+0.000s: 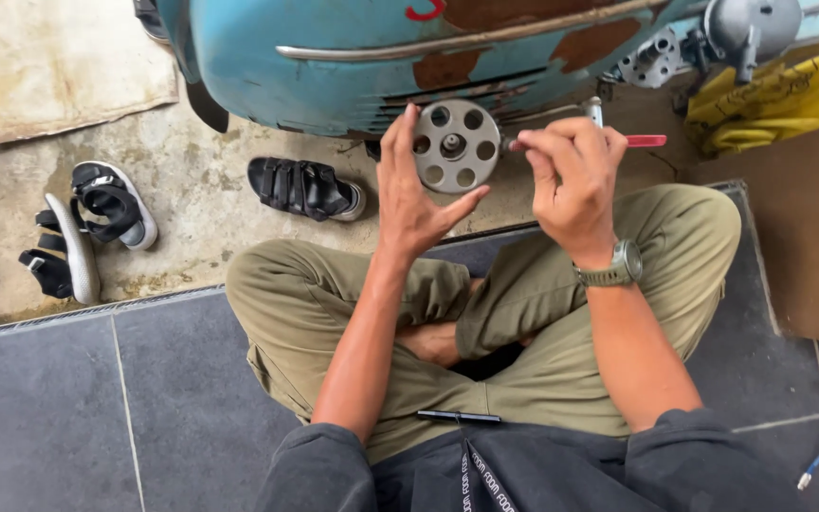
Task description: The person sits on the floor beside a scooter and works on the wheel hub, holding the perforated drum plate in place with one hand while fitting and turning a small part at its center with the other. They occasionally pick up a red-handled tool and use it on the hub before resuming fitting the part by hand.
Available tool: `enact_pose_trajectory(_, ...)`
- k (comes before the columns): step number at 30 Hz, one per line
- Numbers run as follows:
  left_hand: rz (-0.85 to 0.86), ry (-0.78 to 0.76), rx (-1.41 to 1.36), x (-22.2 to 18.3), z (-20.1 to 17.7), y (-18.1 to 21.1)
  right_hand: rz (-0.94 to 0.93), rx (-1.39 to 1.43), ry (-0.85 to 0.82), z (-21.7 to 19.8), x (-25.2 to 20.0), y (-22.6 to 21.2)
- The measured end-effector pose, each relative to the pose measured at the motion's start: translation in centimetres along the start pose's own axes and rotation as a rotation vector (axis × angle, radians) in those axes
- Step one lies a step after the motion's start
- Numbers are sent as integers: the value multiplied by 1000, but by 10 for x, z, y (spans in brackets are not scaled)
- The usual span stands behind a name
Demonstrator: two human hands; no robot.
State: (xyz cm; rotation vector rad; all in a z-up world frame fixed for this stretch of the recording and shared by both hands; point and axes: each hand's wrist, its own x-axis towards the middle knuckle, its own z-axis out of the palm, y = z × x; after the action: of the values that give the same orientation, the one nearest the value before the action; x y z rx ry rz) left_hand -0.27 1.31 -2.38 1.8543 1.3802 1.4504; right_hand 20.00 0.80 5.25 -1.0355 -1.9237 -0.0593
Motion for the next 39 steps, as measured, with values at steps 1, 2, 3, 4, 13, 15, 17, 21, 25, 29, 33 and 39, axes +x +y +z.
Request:
enact_pose_trajectory(1,4,-5,-4,1,0,0,3,-6,4,-1,-1,-1)
enact_pose_trajectory(2,-2,-16,-28,2,-1,-1,68,77,8,-1,-2,-2)
enact_pose_trajectory(3,-14,-25,-48,1,-4,-1,133,167,7,-1,-3,-4)
enact_pose_trajectory(4,-17,-29,-47,1,-4,-1,137,167,6,0,-4,-5)
enact_pose_trajectory(13,5,-96,43,4,-16,18,236,236,-119,2,-3,-23)
enact_pose_trajectory(15,17,-85,26,3,-15,17,233,238,-117,3,-4,-22)
enact_pose_trajectory(17,14,-88,54,2,-14,17,211,224,-111,4,-5,-20)
enact_pose_trajectory(21,-21,-83,116,2,-12,18,160,304,-104,4,-5,-25)
enact_pose_trajectory(25,2,-65,167,0,-10,12,156,310,-87,2,-2,-22)
enact_pose_trajectory(29,-4,-83,204,2,-10,14,158,335,-79,0,-5,-25)
enact_pose_trajectory(33,24,-114,313,5,-10,10,197,329,-75,1,-7,-30)
enact_pose_trajectory(39,5,-156,467,13,-11,15,181,254,-103,1,-9,-32)
